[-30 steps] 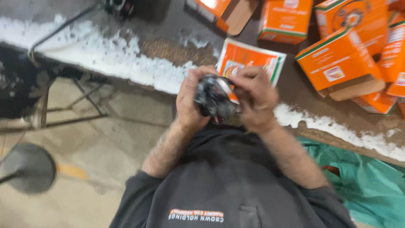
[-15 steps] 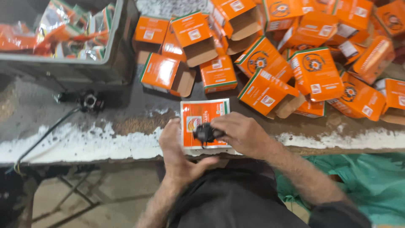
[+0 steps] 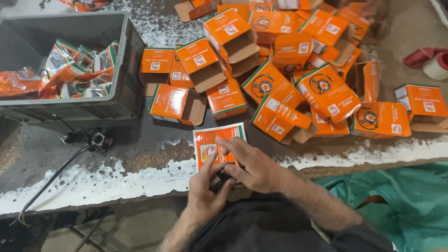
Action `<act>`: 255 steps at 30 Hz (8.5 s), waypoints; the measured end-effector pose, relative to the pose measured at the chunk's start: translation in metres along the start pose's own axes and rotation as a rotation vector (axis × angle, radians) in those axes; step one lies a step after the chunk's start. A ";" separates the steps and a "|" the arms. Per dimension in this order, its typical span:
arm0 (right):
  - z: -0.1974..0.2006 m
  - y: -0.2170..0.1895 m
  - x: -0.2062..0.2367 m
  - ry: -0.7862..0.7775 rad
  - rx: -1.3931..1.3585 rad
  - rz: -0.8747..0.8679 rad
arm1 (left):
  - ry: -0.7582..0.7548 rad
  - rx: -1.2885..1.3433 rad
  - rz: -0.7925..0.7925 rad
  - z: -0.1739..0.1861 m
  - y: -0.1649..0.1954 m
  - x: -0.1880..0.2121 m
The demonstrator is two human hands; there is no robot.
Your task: The person packs magnet coil ring assemblies at a factory bench. They wrap each coil in an orange printed paper sleeve, place the wrapped coil into an orange product box, and set finished boxes into a plastic crate, repeating the cycle for many units.
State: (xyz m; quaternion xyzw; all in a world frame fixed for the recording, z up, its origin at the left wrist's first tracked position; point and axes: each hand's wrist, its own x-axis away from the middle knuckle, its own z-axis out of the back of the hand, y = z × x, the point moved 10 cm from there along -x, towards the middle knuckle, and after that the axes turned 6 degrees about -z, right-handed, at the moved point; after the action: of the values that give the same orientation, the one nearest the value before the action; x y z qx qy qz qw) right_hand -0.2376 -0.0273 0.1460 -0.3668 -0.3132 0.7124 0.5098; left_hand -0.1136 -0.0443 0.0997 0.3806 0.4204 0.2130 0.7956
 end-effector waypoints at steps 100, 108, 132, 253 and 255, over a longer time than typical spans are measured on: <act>0.054 0.207 0.106 0.871 -0.117 -0.372 | 0.235 -0.032 0.147 -0.013 -0.063 0.007; 0.060 0.196 0.108 0.880 -0.004 -0.347 | 0.483 0.462 0.596 0.044 -0.142 0.072; 0.032 0.163 0.092 0.644 -0.359 -0.169 | -0.157 -0.436 0.183 -0.075 -0.097 -0.014; 0.042 0.022 0.043 0.229 0.031 0.026 | 0.237 0.264 -0.023 0.032 0.004 -0.014; 0.040 0.012 0.041 0.185 0.079 0.065 | 0.150 0.275 0.060 0.015 0.001 -0.011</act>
State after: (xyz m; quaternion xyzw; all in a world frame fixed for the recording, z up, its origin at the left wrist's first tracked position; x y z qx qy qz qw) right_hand -0.2857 0.0059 0.1494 -0.4204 -0.2243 0.7035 0.5273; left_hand -0.1076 -0.0572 0.1117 0.4814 0.4921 0.2050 0.6958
